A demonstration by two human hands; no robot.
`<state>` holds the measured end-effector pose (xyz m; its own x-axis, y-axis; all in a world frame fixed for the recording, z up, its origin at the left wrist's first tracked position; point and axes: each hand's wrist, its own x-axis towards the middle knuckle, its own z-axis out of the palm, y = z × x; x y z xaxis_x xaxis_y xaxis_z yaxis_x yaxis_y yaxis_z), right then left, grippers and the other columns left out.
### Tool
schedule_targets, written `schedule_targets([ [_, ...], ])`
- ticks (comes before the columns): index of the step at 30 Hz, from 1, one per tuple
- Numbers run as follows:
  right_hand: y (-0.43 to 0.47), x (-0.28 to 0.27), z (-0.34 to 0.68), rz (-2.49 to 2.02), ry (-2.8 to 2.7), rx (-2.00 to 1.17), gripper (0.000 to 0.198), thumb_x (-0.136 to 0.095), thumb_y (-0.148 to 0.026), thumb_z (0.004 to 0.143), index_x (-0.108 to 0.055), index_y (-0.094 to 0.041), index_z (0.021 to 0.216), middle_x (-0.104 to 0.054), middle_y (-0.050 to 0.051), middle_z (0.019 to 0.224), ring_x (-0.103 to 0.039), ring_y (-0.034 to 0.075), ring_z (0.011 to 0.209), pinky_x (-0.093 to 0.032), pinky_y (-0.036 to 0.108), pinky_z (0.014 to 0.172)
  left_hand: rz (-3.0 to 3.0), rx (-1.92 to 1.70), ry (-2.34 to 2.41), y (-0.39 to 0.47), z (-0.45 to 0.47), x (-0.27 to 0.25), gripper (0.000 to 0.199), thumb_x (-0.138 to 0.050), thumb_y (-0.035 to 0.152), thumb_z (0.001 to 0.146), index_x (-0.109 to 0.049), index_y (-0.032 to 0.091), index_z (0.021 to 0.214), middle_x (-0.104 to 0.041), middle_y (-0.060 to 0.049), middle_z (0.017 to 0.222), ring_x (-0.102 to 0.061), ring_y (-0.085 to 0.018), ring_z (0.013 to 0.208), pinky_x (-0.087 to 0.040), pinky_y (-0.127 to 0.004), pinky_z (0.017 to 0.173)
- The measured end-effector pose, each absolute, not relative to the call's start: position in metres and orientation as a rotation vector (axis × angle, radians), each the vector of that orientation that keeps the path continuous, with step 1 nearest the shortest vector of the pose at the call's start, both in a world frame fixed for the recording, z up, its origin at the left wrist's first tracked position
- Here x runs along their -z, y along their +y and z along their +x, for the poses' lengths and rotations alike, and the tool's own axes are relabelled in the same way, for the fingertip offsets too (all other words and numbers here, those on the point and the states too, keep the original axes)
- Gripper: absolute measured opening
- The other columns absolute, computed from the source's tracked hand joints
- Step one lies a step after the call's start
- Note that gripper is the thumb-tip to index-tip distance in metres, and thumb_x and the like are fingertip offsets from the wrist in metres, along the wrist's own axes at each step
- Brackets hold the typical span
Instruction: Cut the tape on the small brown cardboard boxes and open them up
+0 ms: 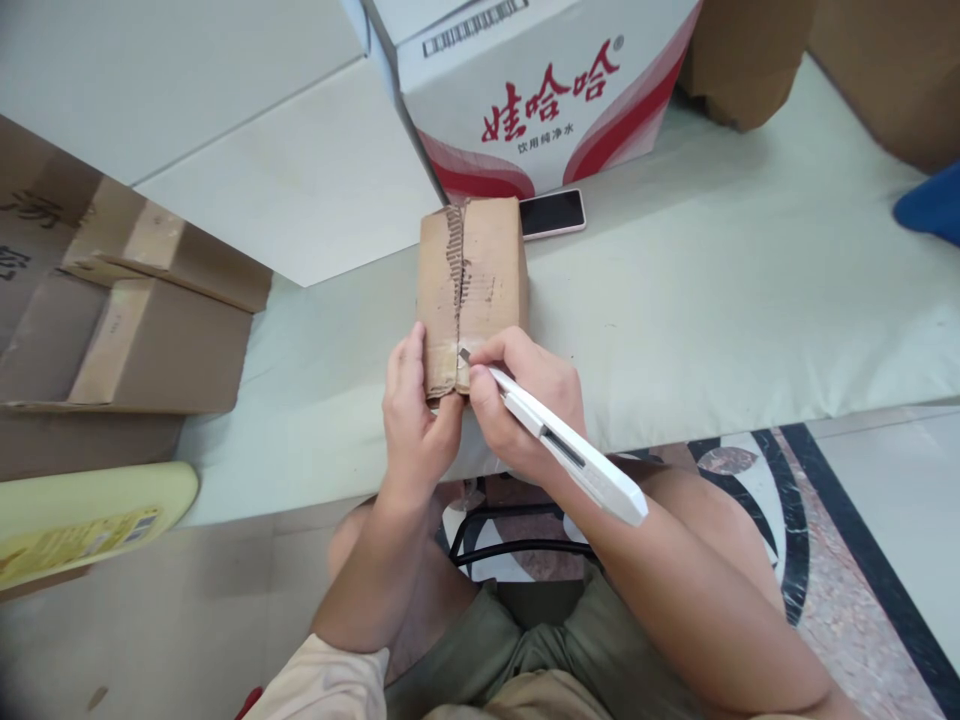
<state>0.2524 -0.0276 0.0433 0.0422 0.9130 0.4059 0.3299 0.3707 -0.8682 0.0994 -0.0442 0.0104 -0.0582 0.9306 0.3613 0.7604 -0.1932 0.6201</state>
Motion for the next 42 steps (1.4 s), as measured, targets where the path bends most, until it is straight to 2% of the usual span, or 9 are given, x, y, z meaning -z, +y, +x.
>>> schedule_targets([
  [12,-0.0274,-0.0426,0.2523,-1.215,-1.552,-0.64,0.009,-0.057,-0.028,0.09,-0.063,-0.024,0.084,-0.066,-0.001,0.066,-0.062,0.014,0.057,-0.051,0.027,0.059,2.027,-1.088,1.843,-0.0442,0.0983,-0.0084,0.067,-0.05,0.034,0.095,-0.037,0.021,0.16,-0.051,-0.019,0.152,-0.055,-0.03,0.14,-0.049,-0.05,0.115],
  [17,-0.0295,-0.0457,0.249,-1.193,-1.577,-0.533,0.015,-0.054,-0.025,0.093,-0.061,-0.023,0.08,-0.068,-0.001,0.065,-0.061,0.013,0.055,-0.047,0.025,0.056,2.033,-1.087,1.863,-0.0461,0.1004,-0.0087,0.067,-0.05,0.035,0.095,-0.039,0.018,0.159,-0.05,-0.021,0.152,-0.056,-0.03,0.14,-0.05,-0.049,0.114],
  [20,-0.0306,-0.0468,0.2499,-1.229,-1.506,-0.651,0.018,-0.057,-0.028,0.093,-0.059,-0.023,0.076,-0.066,-0.002,0.063,-0.06,0.013,0.055,-0.045,0.025,0.054,2.041,-1.114,1.859,-0.0464,0.1012,-0.0087,0.068,-0.051,0.034,0.093,-0.042,0.014,0.157,-0.051,-0.023,0.151,-0.056,-0.031,0.139,-0.049,-0.049,0.115],
  [24,-0.0307,-0.0459,0.2529,-1.213,-1.452,-0.811,0.022,-0.058,-0.029,0.094,-0.057,-0.022,0.072,-0.063,-0.003,0.059,-0.059,0.012,0.053,-0.045,0.024,0.054,2.041,-1.116,1.852,-0.0459,0.101,-0.0086,0.069,-0.051,0.031,0.091,-0.041,0.016,0.157,-0.052,-0.021,0.15,-0.056,-0.031,0.139,-0.049,-0.049,0.116],
  [32,-0.0289,-0.0415,0.2487,-1.234,-1.377,-0.653,0.015,-0.058,-0.029,0.094,-0.063,-0.022,0.081,-0.07,-0.002,0.068,-0.066,0.014,0.061,-0.048,0.025,0.059,2.044,-1.126,1.83,-0.0461,0.103,-0.009,0.069,-0.051,0.03,0.091,-0.042,0.012,0.156,-0.051,-0.023,0.15,-0.055,-0.032,0.14,-0.047,-0.049,0.117],
  [38,-0.0293,-0.0445,0.2499,-1.278,-1.415,-0.688,0.016,-0.06,-0.034,0.094,-0.065,-0.023,0.084,-0.073,-0.001,0.07,-0.069,0.015,0.064,-0.05,0.026,0.06,2.116,-1.127,1.841,-0.0472,0.1028,-0.006,0.066,-0.048,0.037,0.096,-0.04,0.015,0.157,-0.05,-0.022,0.152,-0.054,-0.032,0.142,-0.048,-0.05,0.116],
  [42,-0.0311,-0.0479,0.2491,-1.34,-1.453,-0.63,0.018,-0.059,-0.035,0.094,-0.065,-0.023,0.082,-0.072,0.0,0.069,-0.066,0.016,0.062,-0.047,0.027,0.06,2.154,-1.142,1.806,-0.0489,0.1045,-0.005,0.067,-0.048,0.043,0.099,-0.037,0.016,0.159,-0.048,-0.023,0.155,-0.052,-0.034,0.144,-0.047,-0.051,0.116],
])
